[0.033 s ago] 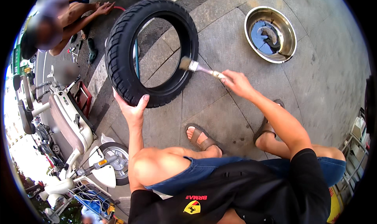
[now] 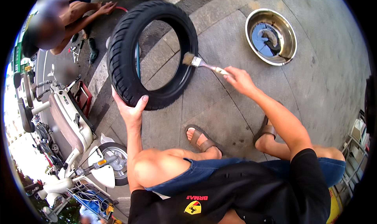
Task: The person removes a yellow and green decorative wrap from a scooter tire using scissors. They then apply a dark liquid to the tire's bead with a brush. Finally, they mount the tire onto a metal rim using a screwdriver to pry the bead over the edge.
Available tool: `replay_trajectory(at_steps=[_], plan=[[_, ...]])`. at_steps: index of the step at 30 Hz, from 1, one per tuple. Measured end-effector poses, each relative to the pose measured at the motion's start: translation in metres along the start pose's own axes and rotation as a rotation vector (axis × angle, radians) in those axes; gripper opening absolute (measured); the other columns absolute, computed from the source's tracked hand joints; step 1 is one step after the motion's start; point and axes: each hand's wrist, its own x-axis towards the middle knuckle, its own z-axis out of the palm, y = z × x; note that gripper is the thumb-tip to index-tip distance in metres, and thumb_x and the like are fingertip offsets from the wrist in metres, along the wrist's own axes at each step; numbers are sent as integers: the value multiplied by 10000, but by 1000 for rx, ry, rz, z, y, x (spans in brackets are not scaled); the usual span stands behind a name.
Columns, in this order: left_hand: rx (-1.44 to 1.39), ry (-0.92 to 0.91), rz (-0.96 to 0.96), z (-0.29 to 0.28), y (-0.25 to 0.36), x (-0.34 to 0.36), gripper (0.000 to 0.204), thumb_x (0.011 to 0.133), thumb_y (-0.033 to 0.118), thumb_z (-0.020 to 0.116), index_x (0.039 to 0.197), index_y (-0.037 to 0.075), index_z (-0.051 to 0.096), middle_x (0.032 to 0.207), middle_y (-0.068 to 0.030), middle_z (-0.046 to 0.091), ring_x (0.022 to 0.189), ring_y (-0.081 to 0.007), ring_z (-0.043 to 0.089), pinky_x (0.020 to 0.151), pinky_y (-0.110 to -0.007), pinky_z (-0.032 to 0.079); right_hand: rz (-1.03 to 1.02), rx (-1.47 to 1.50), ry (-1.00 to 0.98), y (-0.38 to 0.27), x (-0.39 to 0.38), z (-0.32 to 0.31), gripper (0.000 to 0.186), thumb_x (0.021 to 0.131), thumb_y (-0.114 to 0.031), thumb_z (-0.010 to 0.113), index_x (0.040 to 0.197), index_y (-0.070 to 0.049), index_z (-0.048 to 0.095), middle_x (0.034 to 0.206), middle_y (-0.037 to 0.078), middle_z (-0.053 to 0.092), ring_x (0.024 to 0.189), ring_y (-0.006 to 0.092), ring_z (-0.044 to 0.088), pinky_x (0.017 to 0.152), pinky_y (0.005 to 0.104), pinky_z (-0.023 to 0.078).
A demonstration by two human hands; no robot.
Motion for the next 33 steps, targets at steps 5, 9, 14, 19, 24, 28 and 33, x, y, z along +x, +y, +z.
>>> replay_trajectory(at_steps=[5,9,14,19,24,28,33], plan=[[203,-282,-12,-34,83,60,1029,594,413,813,1442,44,362,1266,-202,554,1148,-268,551,1023,-360,385,-96,-241,-139,-12,16,-27,251,863,-250,621,1079,-128,581,940,121,623,877,346,618,702,478,486],[350,-386,-121,-30,98,112,1006,637,488,807,1440,65,373,1132,-231,593,1037,-287,592,928,-374,446,-53,-30,-279,-26,-30,12,256,876,-287,617,1053,-104,593,929,151,634,867,367,626,725,462,498],[105,-370,-41,-11,103,121,990,725,467,765,1471,29,284,1312,-215,498,1155,-270,529,1003,-358,409,27,15,-157,-21,-38,26,268,869,-290,631,1047,-90,609,917,168,642,877,385,624,730,469,494],[109,-232,74,-32,-7,24,1253,587,552,837,1494,6,166,1427,-187,378,1311,-288,400,1097,-398,303,65,-161,-9,-4,4,-18,236,877,-260,620,1044,-94,608,951,155,643,868,371,630,713,468,495],[-135,26,84,1,-38,-25,1024,665,103,815,1486,19,208,1439,-134,358,1318,-244,366,1104,-365,275,74,-56,74,-11,-8,5,247,877,-266,621,1047,-88,607,893,148,653,831,374,636,697,476,497],[-71,-23,155,-10,9,0,1026,670,181,827,1479,-13,226,1406,-178,409,1267,-263,442,1082,-356,322,139,416,-327,-52,-51,38,264,918,-297,607,1033,-60,615,743,84,631,677,168,619,627,347,495],[73,-164,23,-31,64,58,830,725,303,786,1387,-24,407,1209,-150,563,1062,-208,573,933,-301,440,196,471,-454,-76,-62,43,277,919,-303,600,1051,-59,619,765,93,633,673,190,615,625,352,500]])
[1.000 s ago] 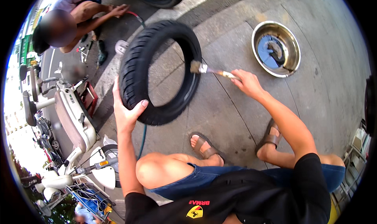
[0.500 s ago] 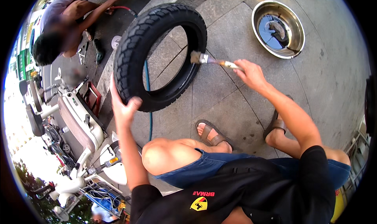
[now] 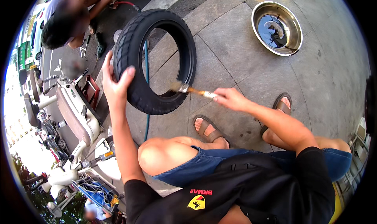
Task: The person removes a yellow and green decorative wrap from a scooter tire using scissors. They then apply a dark liquid to the tire's bead with a brush. Finally, they mount the tire onto a metal rim using a screwdriver to pry the bead over the edge.
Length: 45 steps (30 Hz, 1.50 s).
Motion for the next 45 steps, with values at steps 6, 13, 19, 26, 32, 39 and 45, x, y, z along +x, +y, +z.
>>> replay_trajectory(at_steps=[6,13,19,26,32,39,45], plan=[[83,-139,-37,7,33,49,869,760,445,751,1397,-27,396,1186,-163,576,1037,-212,570,917,-302,443,-147,-663,485,7,64,-98,232,886,-243,600,1060,-90,593,893,166,649,831,368,639,709,469,498],[149,177,208,51,-32,-46,1208,596,387,869,1494,-2,161,1467,-238,297,1363,-326,309,1136,-400,214,-207,-584,364,20,73,-125,229,891,-310,603,1001,-109,599,890,169,643,845,391,623,702,472,488],[163,314,186,26,-41,-65,1065,634,299,843,1471,-5,261,1439,-214,372,1324,-308,376,1121,-380,257,108,111,-219,3,20,-36,299,945,-339,572,1048,-65,627,741,5,617,616,86,559,552,255,463],[131,-134,-54,-8,18,17,983,643,392,823,1421,3,365,1292,-230,524,1143,-279,558,1011,-348,398,-111,-629,283,9,45,-64,214,860,-285,618,946,-93,582,826,160,647,806,391,630,685,500,493],[336,-58,186,5,15,58,935,704,475,790,1408,5,393,1289,-229,530,1195,-308,529,1011,-377,400,-360,-897,548,-35,92,-135,190,874,-261,610,973,-117,536,856,124,603,810,364,627,658,491,494],[435,125,283,-1,0,67,624,823,410,689,1325,77,525,1266,-198,570,1182,-325,552,1009,-387,409,-26,-292,-100,-15,61,-74,290,898,-306,618,1067,-72,643,852,148,660,720,287,629,678,401,496],[606,46,358,28,27,117,558,857,468,623,1329,180,543,1258,-195,590,1150,-321,577,982,-367,427,-197,-818,466,-32,91,-122,192,874,-250,621,970,-103,546,863,144,646,837,367,637,682,482,503]])
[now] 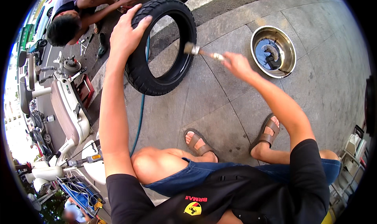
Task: The person removes a yellow and green decorative wrap from a scooter tire using scissors. They then apply a dark liquid to the tire's bead with a brush. Finally, they mount the tire onto a metal rim using a screwdriver to pry the bead over the edge.
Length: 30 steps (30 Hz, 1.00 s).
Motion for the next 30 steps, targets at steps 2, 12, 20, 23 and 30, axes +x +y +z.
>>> replay_trajectory(at_steps=[2,12,20,23,30], plan=[[73,-33,-17,7,9,13,613,843,535,604,1320,155,546,1246,-200,596,1151,-331,576,977,-380,430,-107,-118,166,17,33,-23,176,878,-247,618,978,-119,550,854,125,609,792,364,621,655,488,497],[128,0,229,19,6,55,569,872,480,602,1236,43,600,1193,-146,625,1115,-323,587,973,-382,434,222,805,-513,-22,-32,45,196,921,-257,610,1028,-93,624,757,20,633,634,112,576,578,286,480],[-260,-449,551,-53,20,18,518,780,301,683,1239,74,606,1370,-113,523,1355,-341,382,1137,-454,247,-39,706,-754,-34,-99,12,315,927,-329,609,1103,-70,637,766,18,626,659,99,563,595,290,464],[-217,-453,473,-64,16,-17,498,780,414,654,1207,158,656,1460,-129,426,1433,-338,238,1163,-515,89,-17,527,-818,2,-107,-35,349,916,-359,613,1112,-71,640,773,38,641,698,122,595,630,316,483],[-539,33,-58,-24,-7,-68,666,747,273,733,1323,54,481,1342,-163,499,1260,-269,465,1078,-362,319,131,400,-742,39,-103,-75,227,889,-277,628,964,-67,666,691,17,635,560,115,575,540,298,478]])
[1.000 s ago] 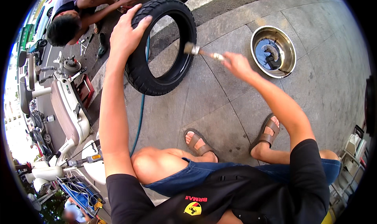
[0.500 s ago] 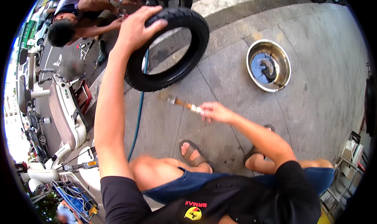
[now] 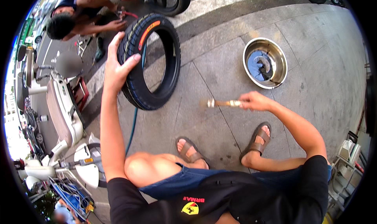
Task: The person removes a yellow and green decorative wrap from a scooter tire using scissors. They then apply a dark liquid to the tire's bead with a brush. Finally, they mount the tire onto a metal rim using a screwdriver to pry the bead over the edge.
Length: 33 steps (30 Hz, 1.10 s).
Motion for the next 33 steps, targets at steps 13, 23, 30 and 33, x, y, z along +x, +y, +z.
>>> replay_trajectory(at_steps=[13,23,30,33], plan=[[-5,-67,-34,-3,10,2,725,718,252,724,1366,45,473,1309,-156,533,1185,-244,527,1025,-332,387,-158,-149,754,-31,152,50,278,854,-316,644,1045,-114,642,892,165,677,853,377,646,734,473,504],[276,0,255,-9,-16,15,662,739,299,726,1320,45,537,1286,-152,537,1172,-255,539,998,-345,406,-171,89,212,-48,138,79,282,862,-291,663,1077,-110,639,841,76,679,771,215,652,680,374,524],[321,82,137,4,-4,70,776,714,472,736,1316,32,520,1240,-209,545,1130,-336,555,975,-395,425,-76,-67,774,-40,160,50,299,875,-326,632,1082,-111,640,934,162,678,893,357,648,753,459,495],[247,165,188,15,-12,1,937,696,418,775,1406,-33,363,1338,-269,462,1246,-360,468,1048,-410,363,-48,-172,893,-40,156,-2,307,867,-348,634,1071,-119,643,964,158,676,937,353,642,769,468,492]])
